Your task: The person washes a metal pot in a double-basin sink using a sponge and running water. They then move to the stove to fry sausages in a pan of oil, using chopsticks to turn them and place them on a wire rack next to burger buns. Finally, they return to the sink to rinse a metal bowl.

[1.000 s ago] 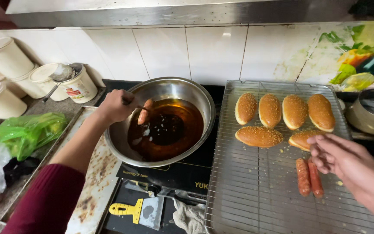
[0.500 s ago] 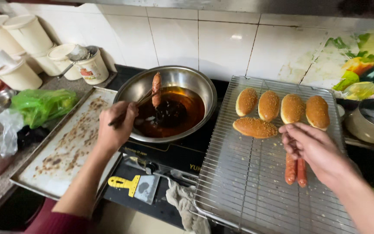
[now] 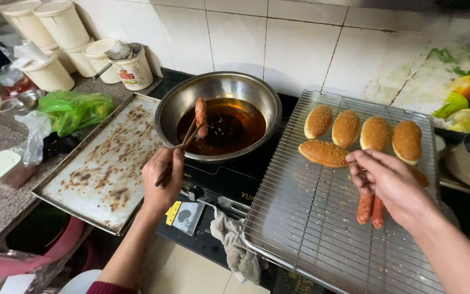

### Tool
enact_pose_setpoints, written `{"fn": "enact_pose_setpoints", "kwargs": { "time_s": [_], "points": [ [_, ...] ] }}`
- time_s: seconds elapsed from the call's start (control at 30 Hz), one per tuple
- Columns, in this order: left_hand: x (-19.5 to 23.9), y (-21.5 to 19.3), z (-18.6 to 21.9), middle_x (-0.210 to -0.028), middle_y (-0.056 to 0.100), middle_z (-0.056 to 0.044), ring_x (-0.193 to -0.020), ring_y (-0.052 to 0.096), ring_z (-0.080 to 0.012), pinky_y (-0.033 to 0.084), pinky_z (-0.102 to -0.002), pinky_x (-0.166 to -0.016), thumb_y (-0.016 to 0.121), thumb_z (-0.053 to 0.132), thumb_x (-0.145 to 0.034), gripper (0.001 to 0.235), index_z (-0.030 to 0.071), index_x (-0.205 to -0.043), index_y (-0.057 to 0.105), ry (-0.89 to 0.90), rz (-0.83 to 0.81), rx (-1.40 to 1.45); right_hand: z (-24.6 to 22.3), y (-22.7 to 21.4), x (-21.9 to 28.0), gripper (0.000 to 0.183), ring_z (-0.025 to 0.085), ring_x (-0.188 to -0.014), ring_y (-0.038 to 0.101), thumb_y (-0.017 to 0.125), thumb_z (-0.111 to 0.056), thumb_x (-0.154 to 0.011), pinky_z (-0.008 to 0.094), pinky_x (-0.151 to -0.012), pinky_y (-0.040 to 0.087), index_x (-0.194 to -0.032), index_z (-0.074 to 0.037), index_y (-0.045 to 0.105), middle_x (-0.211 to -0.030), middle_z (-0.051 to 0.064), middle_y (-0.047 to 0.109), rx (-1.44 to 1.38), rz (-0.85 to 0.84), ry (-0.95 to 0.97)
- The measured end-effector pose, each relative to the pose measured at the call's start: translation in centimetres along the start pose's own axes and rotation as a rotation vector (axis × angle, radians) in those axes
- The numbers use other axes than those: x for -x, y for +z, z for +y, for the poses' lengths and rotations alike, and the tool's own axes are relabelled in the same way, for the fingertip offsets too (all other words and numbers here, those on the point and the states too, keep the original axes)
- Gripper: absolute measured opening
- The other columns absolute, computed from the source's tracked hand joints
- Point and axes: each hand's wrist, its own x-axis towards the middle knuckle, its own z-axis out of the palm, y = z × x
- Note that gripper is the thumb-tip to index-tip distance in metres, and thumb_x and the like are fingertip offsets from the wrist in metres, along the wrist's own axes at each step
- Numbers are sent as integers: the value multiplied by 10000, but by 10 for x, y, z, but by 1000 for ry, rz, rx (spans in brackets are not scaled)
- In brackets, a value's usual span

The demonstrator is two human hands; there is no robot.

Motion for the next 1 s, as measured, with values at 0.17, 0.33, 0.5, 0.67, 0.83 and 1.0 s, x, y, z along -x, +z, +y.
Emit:
{"fn": "enact_pose_setpoints", "kwargs": {
  "time_s": [0.17,0.33,0.5,0.67,0.83,1.0],
  "points": [
    [1,7,-7,-907,744,-113,-761,718,-286,495,-444,-661,539,238,-1210,374,-2,-1159,821,3,28,-22,-18,1,16,221,236,-797,533,569,-66,-1222,346,-618,379,-1251,77,735,-968,163,635,5,35,37],
    [-1,11,-5,-973,788,-128,-786,752,-285,524,-434,-668,549,225,-1205,366,-7,-1167,829,2,43,-1,-8,-12,11,239,227,-787,551,591,-123,-1216,335,-641,392,-1276,48,746,-968,141,644,14,31,20],
    [1,13,-5,-944,784,-139,-759,739,-282,503,-430,-638,549,230,-1205,375,-8,-1168,836,6,49,-10,-6,-14,11,243,250,-807,566,576,-97,-1220,354,-651,406,-1290,59,749,-978,156,652,12,21,29],
    [2,12,-6,-864,688,-107,-667,645,-248,455,-418,-609,550,218,-1213,358,-7,-1155,823,21,63,-15,-12,-7,17,242,242,-835,553,566,-61,-1218,350,-670,414,-1289,75,754,-1000,154,643,26,24,42],
    [2,14,-7,-910,729,-119,-697,678,-250,478,-422,-614,545,229,-1214,370,-9,-1168,824,17,64,-9,-10,-6,14,231,227,-806,542,574,-71,-1215,338,-647,405,-1256,64,757,-973,142,638,24,21,27],
    [2,14,-7,-922,741,-112,-723,699,-254,485,-422,-629,542,249,-1209,377,9,-1211,833,-14,55,-1,-16,-3,17,237,243,-830,572,584,-78,-1216,349,-669,414,-1281,61,766,-981,152,658,38,39,38]
  ]
}}
